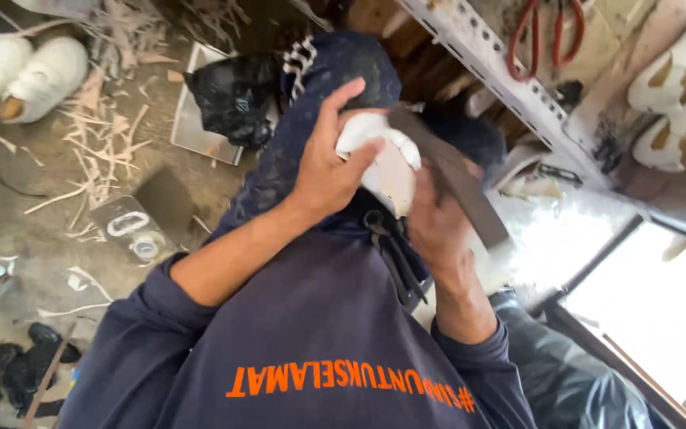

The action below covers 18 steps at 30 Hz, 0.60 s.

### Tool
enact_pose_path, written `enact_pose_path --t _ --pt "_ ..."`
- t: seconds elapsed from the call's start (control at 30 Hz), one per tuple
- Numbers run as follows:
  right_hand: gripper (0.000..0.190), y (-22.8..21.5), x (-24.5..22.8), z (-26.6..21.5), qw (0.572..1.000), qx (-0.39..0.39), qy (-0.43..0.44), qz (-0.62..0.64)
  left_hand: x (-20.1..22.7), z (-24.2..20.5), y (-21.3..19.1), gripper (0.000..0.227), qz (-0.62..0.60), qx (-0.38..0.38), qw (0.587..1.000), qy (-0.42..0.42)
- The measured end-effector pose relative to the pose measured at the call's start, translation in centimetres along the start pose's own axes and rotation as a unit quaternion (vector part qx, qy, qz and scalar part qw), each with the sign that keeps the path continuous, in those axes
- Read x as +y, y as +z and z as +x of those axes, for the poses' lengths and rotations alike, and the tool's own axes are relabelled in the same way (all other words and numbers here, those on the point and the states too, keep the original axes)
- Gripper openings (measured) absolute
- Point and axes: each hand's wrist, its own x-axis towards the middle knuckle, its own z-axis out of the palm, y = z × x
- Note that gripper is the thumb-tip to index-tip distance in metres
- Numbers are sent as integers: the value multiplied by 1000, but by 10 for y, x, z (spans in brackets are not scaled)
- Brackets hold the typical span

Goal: Lasting a shoe by pulling leather over a last and hammering it into place

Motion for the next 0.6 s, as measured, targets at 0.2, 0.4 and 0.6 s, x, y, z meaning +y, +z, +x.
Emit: enact_pose_path --t 0.2,0.4,0.6 --pt "35 21 13 -10 995 1 77 -65 8 -7 -6 68 -8 -38 998 41" --pt "43 -11 4 -35 986 159 55 -17 46 -3 -13 89 -102 -133 986 -4" --pt "10 -30 28 -63 921 310 94 215 82 -16 12 80 94 -389 913 79"
